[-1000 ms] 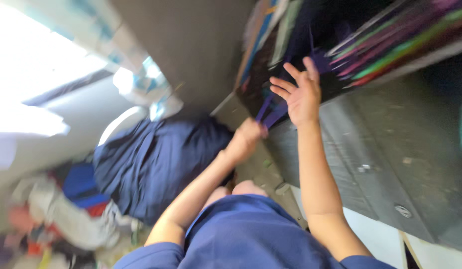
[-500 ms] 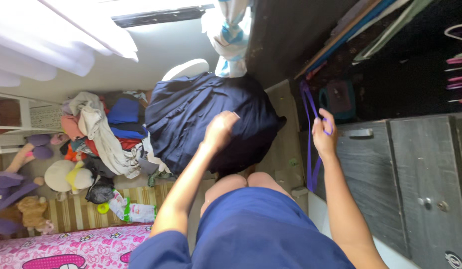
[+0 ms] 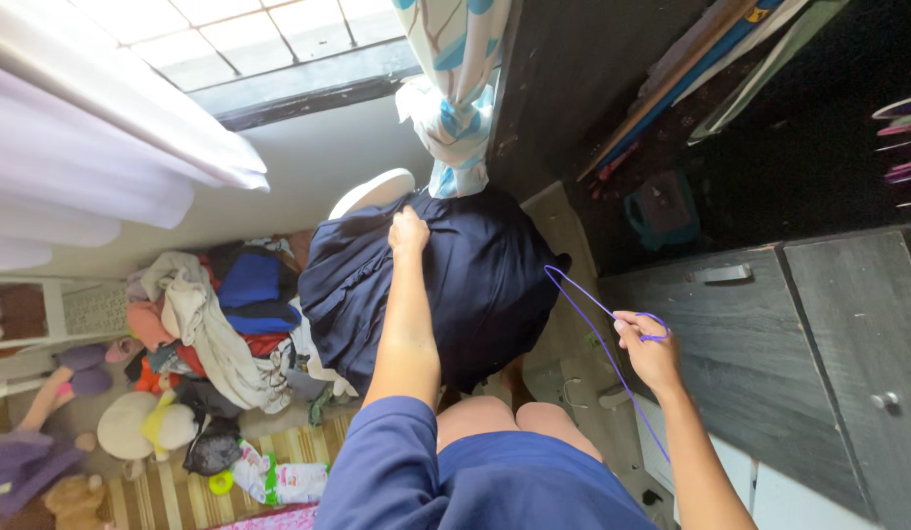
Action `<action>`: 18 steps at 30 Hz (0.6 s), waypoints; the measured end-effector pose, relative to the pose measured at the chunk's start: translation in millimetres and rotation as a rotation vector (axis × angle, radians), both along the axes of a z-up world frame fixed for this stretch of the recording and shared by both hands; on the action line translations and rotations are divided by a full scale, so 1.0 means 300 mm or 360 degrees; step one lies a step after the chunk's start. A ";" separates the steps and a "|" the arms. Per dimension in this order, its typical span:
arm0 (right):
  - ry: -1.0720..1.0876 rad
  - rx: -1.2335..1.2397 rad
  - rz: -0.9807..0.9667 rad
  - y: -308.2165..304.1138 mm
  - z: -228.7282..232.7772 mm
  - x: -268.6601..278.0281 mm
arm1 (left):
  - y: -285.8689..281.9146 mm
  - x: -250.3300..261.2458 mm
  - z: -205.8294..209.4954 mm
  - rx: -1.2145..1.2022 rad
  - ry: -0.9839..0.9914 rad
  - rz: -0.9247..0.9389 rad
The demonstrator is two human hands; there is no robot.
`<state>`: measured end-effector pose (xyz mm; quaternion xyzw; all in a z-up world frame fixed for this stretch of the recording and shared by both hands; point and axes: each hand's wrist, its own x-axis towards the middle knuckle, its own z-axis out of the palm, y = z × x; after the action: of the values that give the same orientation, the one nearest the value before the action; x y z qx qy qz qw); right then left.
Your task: The person takes several garments from a pile, places each on a hanger, and hangs them in a wardrobe. They handle a dark blue blouse, a white shirt, a polka-dot top, and a black garment, buttoning some items before hanging them.
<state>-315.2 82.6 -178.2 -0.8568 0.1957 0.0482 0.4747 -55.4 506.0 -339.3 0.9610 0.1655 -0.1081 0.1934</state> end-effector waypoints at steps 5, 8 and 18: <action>0.0012 0.0180 -0.0052 0.028 0.095 -0.024 | 0.017 -0.019 0.091 -0.0108 -0.0061 -0.0081; 0.0077 0.0431 -0.0047 0.052 0.155 0.020 | 0.070 -0.025 0.197 -0.0450 -0.0148 0.0114; 0.0443 0.1295 0.0283 0.254 0.240 0.305 | 0.064 -0.265 0.637 -0.0697 -0.0731 -0.0238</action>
<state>-223.7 159.0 -106.3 -0.5990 0.1484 0.2771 0.7365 -135.0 525.2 -148.1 0.9053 0.0191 0.0645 0.4194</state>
